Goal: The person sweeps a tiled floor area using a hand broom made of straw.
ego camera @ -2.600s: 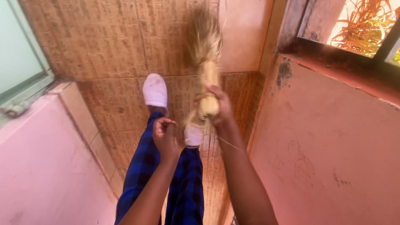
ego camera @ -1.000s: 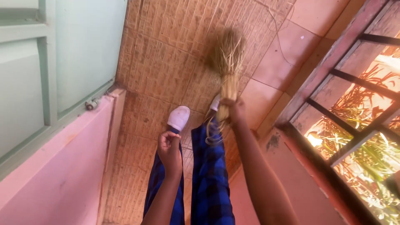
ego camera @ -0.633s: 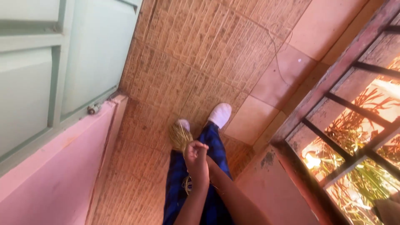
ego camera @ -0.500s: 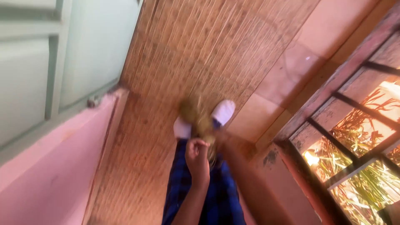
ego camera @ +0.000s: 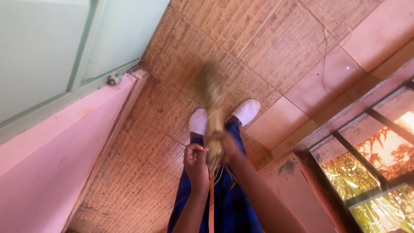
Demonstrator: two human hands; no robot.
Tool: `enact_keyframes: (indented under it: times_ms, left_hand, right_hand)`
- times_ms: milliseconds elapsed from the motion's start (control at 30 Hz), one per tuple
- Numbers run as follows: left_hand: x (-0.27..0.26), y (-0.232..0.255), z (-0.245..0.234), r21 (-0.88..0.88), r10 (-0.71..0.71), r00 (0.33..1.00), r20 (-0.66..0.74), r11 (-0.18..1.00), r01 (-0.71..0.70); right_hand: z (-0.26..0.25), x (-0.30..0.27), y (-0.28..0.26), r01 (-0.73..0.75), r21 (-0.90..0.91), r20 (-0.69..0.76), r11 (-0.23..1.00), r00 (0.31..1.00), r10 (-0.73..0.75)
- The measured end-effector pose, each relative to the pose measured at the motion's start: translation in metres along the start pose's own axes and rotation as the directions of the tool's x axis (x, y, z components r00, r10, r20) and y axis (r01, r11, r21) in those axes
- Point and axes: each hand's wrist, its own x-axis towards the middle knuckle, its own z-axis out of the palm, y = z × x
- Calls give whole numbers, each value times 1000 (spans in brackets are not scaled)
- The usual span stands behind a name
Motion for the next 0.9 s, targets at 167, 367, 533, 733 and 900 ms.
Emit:
enact_keyframes:
  times_ms: [167,367,533,733,900]
  left_hand:
    - [5,13,-10,-25,9,1000,-22,1000,-9]
    - [21,3,-39,-43,83,996,-41,996,-84]
    - [16,-6,-53,29,35,992,-118,999,-32]
    - [18,-10,-49,-120,48,996,-69,991,-56]
    - [12,3,-44,-177,-40,991,-127,984,17]
  right_hand:
    - [52,18,41,-571,597,216,564,791,572]
    - [-60,72,-18,-291,478,-190,829,887,421]
    - [-56,58,-100,-153,267,-552,951,785,281]
    - [47,43,-70,-336,89,-456,938,823,338]
    - [61,88,54,-293,12,11,956,956,293]
